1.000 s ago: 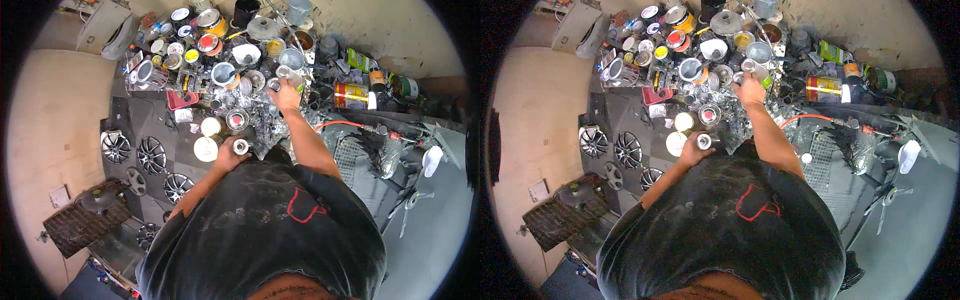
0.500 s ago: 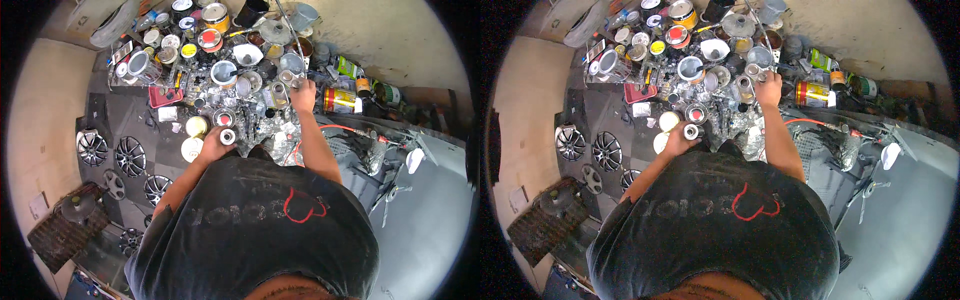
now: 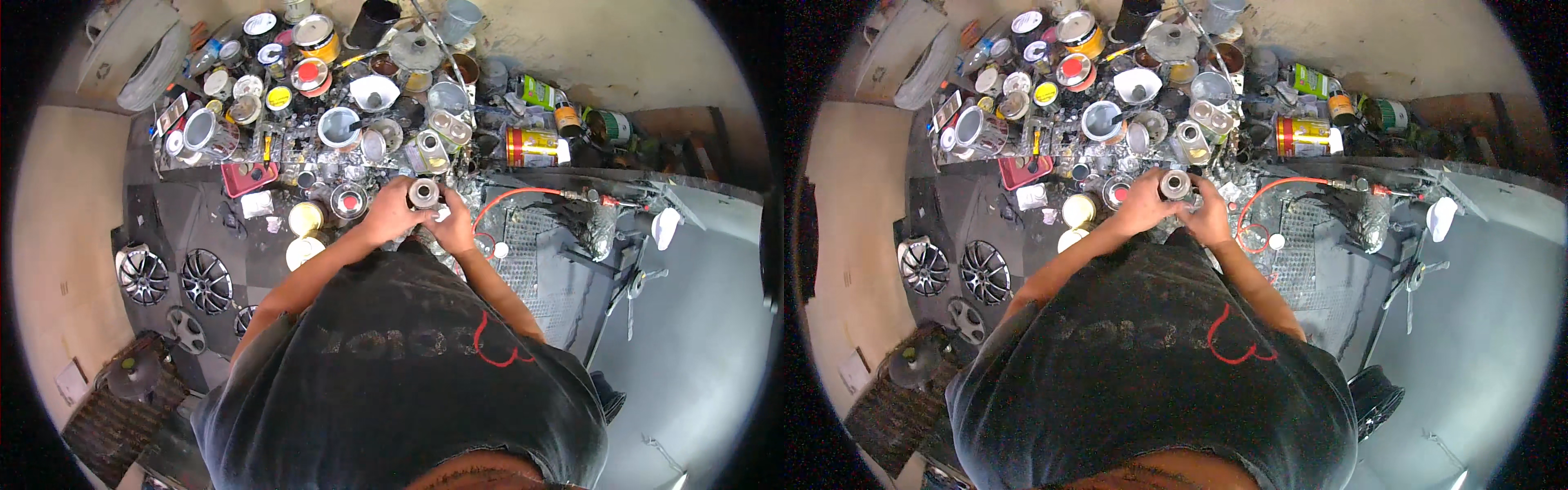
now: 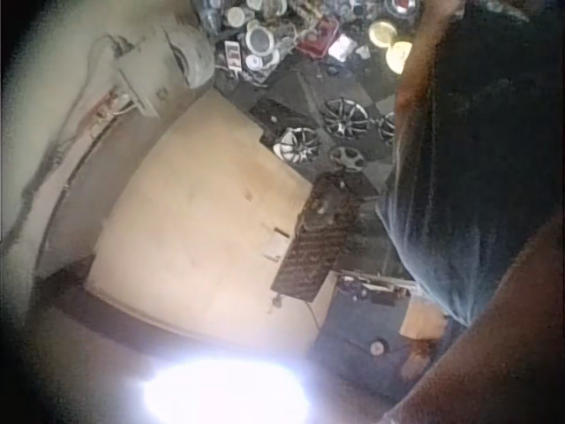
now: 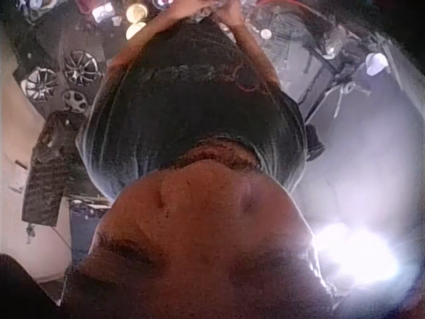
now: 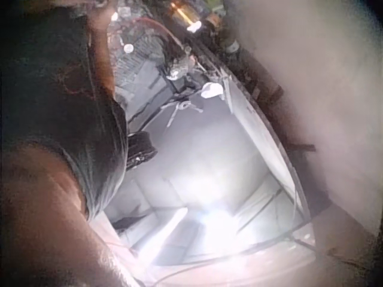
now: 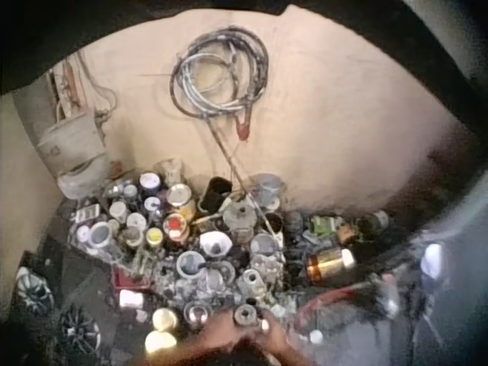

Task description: The person pours liquid from a container into a spray gun, attaches a lid, and then uses the spray gun to apply black paint to a car wheel mounted on a stand.

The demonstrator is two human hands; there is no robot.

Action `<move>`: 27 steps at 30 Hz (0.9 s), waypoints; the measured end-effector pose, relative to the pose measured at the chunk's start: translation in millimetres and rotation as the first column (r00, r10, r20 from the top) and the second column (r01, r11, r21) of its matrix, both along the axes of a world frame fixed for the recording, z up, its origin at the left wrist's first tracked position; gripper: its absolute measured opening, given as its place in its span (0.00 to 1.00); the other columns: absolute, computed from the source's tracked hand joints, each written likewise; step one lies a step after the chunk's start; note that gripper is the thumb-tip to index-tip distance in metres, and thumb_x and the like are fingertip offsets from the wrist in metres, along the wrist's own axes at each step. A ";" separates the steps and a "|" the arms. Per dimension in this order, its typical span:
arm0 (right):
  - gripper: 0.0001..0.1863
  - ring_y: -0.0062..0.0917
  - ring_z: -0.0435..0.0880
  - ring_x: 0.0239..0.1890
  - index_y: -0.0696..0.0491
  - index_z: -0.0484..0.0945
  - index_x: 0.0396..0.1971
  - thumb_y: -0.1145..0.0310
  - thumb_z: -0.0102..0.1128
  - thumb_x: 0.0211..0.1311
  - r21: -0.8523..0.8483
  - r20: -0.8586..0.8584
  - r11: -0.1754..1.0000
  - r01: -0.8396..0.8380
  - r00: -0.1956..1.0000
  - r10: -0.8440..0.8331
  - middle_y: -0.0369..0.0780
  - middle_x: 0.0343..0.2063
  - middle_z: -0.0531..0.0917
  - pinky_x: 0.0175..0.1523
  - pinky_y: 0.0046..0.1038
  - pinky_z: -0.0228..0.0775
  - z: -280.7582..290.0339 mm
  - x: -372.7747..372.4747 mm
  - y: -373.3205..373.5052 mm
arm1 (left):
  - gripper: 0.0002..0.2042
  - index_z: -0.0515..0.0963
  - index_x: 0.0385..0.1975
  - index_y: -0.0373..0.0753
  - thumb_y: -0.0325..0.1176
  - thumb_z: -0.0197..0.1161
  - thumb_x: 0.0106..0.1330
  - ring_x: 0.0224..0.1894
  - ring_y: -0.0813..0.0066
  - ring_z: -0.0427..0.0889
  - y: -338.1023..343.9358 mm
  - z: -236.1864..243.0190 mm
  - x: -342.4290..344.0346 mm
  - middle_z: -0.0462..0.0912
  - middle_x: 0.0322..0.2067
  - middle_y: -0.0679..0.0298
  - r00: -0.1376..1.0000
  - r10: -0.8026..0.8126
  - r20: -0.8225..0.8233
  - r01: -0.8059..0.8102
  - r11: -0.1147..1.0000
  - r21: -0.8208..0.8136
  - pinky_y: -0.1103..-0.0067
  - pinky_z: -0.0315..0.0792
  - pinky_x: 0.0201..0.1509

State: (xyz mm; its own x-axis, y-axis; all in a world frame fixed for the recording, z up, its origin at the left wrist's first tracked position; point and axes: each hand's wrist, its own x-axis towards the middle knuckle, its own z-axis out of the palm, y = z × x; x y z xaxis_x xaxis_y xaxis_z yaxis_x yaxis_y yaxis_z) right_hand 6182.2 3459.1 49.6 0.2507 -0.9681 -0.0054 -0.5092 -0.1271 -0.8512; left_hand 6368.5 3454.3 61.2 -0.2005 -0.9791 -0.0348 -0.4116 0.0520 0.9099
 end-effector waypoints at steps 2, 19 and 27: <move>0.33 0.34 0.84 0.51 0.61 0.74 0.56 0.72 0.76 0.48 -0.007 0.038 1.000 0.001 0.999 -0.001 0.47 0.47 0.84 0.58 0.33 0.74 9.2 -3.9 -7.0 | 0.26 0.78 0.48 0.33 0.39 0.77 0.53 0.47 0.59 0.82 -3.8 0.0 -3.2 0.82 0.44 0.51 0.993 0.025 -0.114 -0.012 0.994 0.107 0.66 0.75 0.50; 0.30 0.46 0.81 0.49 0.55 0.79 0.48 0.66 0.75 0.41 -0.154 -0.426 0.980 0.128 0.886 -0.182 0.50 0.44 0.81 0.55 0.42 0.74 -19.4 -42.7 -104.2 | 0.24 0.79 0.53 0.30 0.47 0.61 0.71 0.38 0.73 0.82 84.3 -67.5 61.6 0.86 0.39 0.55 0.928 0.347 -0.138 -0.221 0.809 0.544 0.75 0.74 0.46; 0.31 0.46 0.81 0.50 0.53 0.80 0.50 0.66 0.76 0.40 -0.130 -0.535 0.987 0.091 0.832 -0.147 0.48 0.46 0.81 0.56 0.42 0.75 -33.1 -39.6 -117.3 | 0.24 0.78 0.54 0.29 0.46 0.61 0.71 0.36 0.74 0.82 87.6 -65.8 66.3 0.86 0.37 0.57 0.879 0.456 -0.136 -0.282 0.729 0.624 0.76 0.75 0.44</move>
